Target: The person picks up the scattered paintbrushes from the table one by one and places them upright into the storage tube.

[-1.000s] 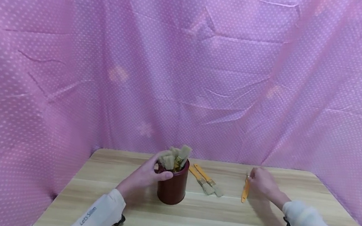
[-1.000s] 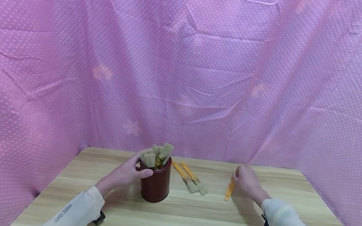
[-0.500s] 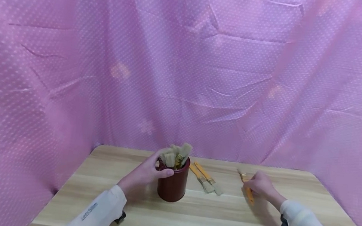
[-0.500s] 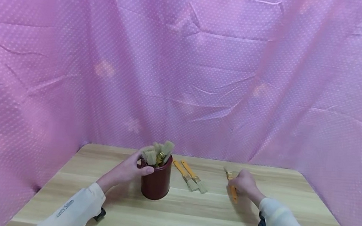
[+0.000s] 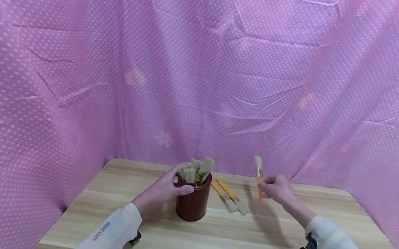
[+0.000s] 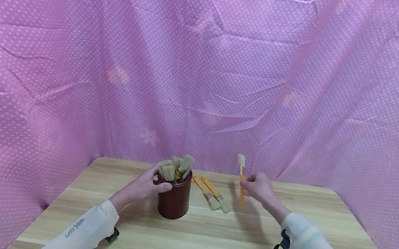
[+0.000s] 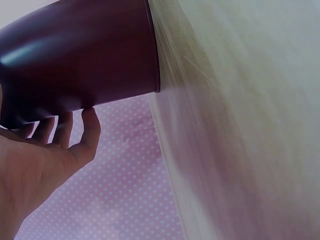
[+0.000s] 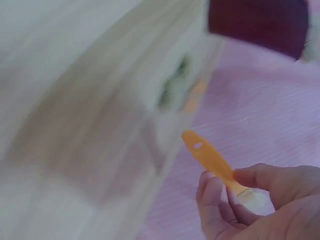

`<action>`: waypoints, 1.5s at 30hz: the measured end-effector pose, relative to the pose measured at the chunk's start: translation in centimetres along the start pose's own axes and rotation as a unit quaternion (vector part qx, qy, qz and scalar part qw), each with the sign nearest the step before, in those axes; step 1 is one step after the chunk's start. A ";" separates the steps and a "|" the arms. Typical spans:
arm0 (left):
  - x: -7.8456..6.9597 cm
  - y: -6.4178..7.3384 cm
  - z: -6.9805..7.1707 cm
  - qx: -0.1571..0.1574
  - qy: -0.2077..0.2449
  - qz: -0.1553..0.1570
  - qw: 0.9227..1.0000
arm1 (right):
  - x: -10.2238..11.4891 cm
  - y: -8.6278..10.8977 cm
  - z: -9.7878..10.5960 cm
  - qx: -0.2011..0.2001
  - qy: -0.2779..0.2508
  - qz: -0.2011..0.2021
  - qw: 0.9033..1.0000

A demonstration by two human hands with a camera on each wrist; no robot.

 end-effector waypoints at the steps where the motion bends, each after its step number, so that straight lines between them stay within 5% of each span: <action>1: 0.0 0.0 0.0 -0.001 0.000 0.001 1.000 | 0.9 0.3 -0.4 0.008 -0.019 -0.001 1.000; 8: -0.9 0.0 0.1 -0.006 0.012 0.008 1.000 | 7.9 3.2 -3.9 0.083 -0.136 0.031 0.987; 17: -2.7 0.2 -0.3 -0.002 0.050 0.011 0.999 | 13.8 5.6 -6.6 0.071 -0.152 0.111 0.980; 24: 0.1 -0.4 -0.4 -0.002 0.022 0.004 1.000 | 13.6 4.8 -9.1 0.014 -0.076 0.149 0.986; 33: -0.3 -0.3 -0.2 -0.008 0.024 -0.008 1.000 | 13.3 5.2 -10.2 -0.050 0.029 0.194 0.979; 39: -0.2 -0.2 -0.1 -0.005 0.027 -0.010 1.000 | 12.9 5.1 -9.8 -0.086 0.036 0.227 0.969; 45: -0.3 -0.1 -0.1 -0.001 0.011 -0.011 1.000 | 12.0 4.1 -8.8 -0.085 -0.007 0.208 0.974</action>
Point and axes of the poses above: each hand's wrist, its own y-axis away from the middle knuckle, its own z-axis out of the back of the hand, x = y × z, the point moved 6 cm from there along -y, towards the middle knuckle, and after that the axes turned 12 degrees about -z, right-handed, at the moved point
